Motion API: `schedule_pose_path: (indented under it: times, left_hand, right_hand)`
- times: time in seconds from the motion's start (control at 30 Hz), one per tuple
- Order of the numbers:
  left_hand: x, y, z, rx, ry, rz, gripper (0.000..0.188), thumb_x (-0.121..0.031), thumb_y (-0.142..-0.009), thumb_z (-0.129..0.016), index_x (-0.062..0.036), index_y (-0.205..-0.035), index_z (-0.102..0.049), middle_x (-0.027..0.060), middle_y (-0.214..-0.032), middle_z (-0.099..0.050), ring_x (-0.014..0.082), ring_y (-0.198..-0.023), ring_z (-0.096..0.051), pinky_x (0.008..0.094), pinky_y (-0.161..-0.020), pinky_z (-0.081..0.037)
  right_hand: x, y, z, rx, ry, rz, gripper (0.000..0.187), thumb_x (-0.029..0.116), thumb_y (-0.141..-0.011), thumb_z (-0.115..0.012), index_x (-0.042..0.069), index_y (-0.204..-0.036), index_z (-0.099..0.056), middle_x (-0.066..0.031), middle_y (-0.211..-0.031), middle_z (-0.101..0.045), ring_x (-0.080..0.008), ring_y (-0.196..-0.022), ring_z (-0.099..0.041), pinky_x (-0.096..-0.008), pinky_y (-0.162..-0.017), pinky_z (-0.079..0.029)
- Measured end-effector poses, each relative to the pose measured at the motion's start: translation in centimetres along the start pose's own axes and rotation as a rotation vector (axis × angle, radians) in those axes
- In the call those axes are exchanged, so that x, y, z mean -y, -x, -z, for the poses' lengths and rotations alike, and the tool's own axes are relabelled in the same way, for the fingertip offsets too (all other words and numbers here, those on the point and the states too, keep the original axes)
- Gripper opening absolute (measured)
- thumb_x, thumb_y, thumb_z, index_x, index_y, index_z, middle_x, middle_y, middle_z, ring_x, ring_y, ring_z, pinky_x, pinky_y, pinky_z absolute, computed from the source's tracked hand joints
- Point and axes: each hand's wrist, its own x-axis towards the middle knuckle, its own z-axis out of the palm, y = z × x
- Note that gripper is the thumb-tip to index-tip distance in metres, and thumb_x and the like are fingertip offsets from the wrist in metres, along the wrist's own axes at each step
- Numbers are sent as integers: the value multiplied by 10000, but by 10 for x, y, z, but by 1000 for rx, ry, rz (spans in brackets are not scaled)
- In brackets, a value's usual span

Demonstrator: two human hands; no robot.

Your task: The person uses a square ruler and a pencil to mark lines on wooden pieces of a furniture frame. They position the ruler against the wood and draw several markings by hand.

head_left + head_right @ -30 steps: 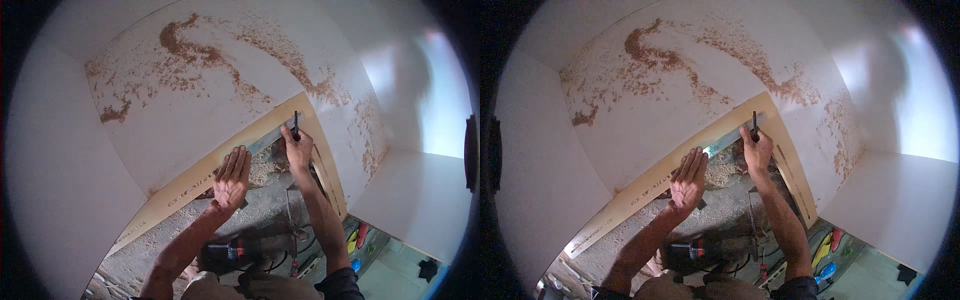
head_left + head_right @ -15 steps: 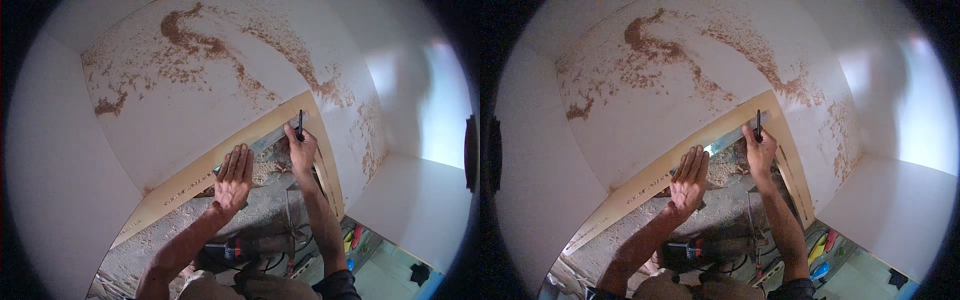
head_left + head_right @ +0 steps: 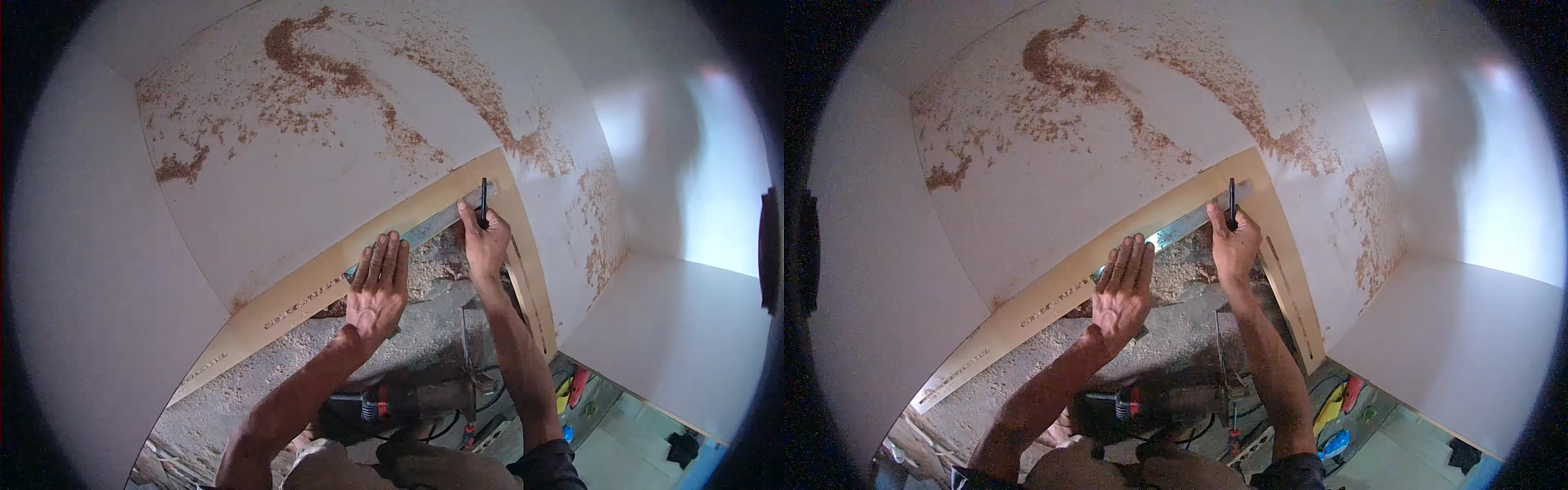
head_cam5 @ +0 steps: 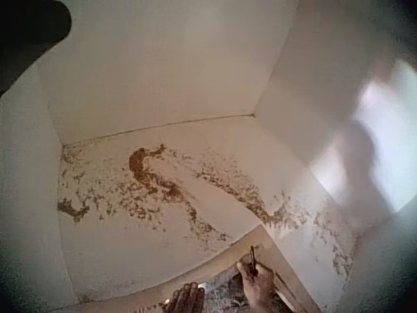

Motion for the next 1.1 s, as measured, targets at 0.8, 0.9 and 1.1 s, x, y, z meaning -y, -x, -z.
schedule_pose_path:
  times: [0.8, 0.9, 1.1]
  left_hand:
    - [5, -2, -12, -219, 75, 38, 615, -7, -775, -625, -31, -1386, -557, 123, -1482, -516, 260, -1391, -478, 441, -1165, -388]
    - [8, 1, -16, -163, 51, 39, 638, -49, -824, -613, -27, -1449, -491, 113, -1541, -451, 239, -1446, -404, 425, -1216, -315]
    - [7, 0, -13, -180, 70, 27, 647, -33, -788, -626, -38, -1426, -521, 106, -1516, -482, 243, -1420, -441, 425, -1193, -348]
  right_hand:
    - [-8, -24, 13, 32, -9, 65, 561, 233, -811, -853, 19, -1255, -586, -67, -868, -681, -170, -766, -647, -360, -725, -563]
    - [5, -20, 16, 108, -109, -83, 584, 204, -821, -849, 62, -1320, -579, 4, -841, -617, -90, -721, -597, -260, -599, -510]
    - [14, -20, 17, 85, -150, -117, 613, 160, -802, -852, 59, -1331, -560, -10, -852, -654, -92, -675, -627, -245, -497, -520]
